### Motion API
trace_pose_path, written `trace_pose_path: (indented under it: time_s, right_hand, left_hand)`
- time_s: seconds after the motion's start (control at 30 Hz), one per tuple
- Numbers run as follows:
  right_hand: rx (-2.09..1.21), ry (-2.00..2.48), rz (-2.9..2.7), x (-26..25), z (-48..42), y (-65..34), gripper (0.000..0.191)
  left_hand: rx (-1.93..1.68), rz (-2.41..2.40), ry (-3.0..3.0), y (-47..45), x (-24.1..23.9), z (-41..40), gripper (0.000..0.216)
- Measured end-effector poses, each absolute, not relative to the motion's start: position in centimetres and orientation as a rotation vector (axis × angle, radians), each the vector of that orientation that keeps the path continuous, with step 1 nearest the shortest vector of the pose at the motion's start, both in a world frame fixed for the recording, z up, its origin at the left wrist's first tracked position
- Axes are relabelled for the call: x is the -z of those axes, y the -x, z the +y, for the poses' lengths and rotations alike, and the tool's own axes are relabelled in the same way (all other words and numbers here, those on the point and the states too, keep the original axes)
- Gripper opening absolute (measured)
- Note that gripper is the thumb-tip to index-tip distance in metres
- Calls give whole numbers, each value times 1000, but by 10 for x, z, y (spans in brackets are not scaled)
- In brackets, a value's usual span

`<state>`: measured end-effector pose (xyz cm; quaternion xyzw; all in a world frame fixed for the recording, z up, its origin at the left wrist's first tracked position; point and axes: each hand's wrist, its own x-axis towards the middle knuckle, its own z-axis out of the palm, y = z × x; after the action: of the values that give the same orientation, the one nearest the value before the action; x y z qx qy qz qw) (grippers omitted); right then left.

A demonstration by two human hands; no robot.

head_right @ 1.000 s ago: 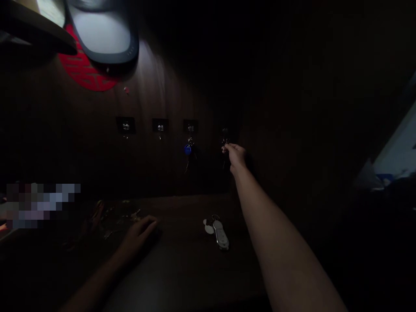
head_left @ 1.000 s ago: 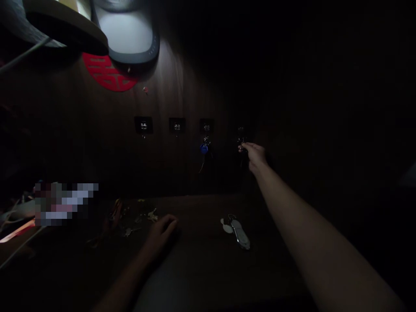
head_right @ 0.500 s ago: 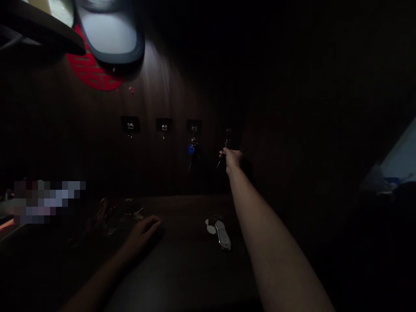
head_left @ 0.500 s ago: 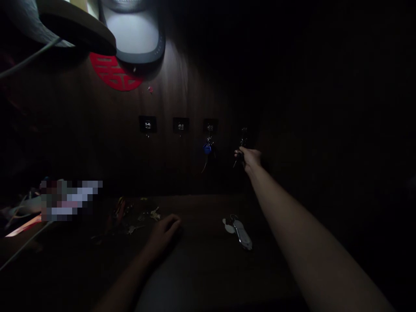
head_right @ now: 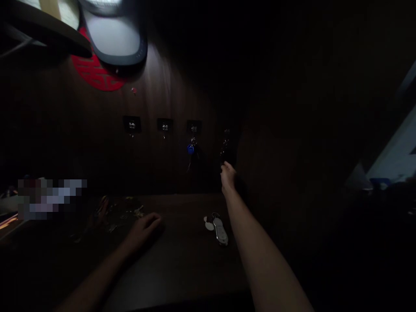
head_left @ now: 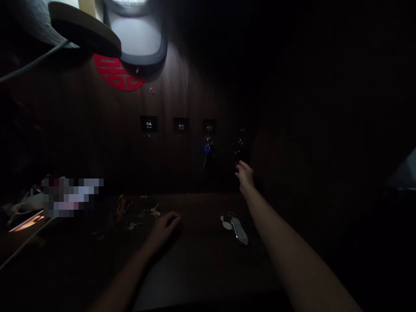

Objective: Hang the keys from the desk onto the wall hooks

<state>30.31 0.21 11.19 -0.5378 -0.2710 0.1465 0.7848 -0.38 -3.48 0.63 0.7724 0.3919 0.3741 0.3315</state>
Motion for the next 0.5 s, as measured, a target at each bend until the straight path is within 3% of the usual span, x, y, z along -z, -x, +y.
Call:
trace_pose_path:
  time_s: [0.5]
  right_hand:
    - [-306, 1245, -930, -33, -45, -283, 32]
  left_hand:
    - [-974, 1000, -2046, 5, -4, -34, 29]
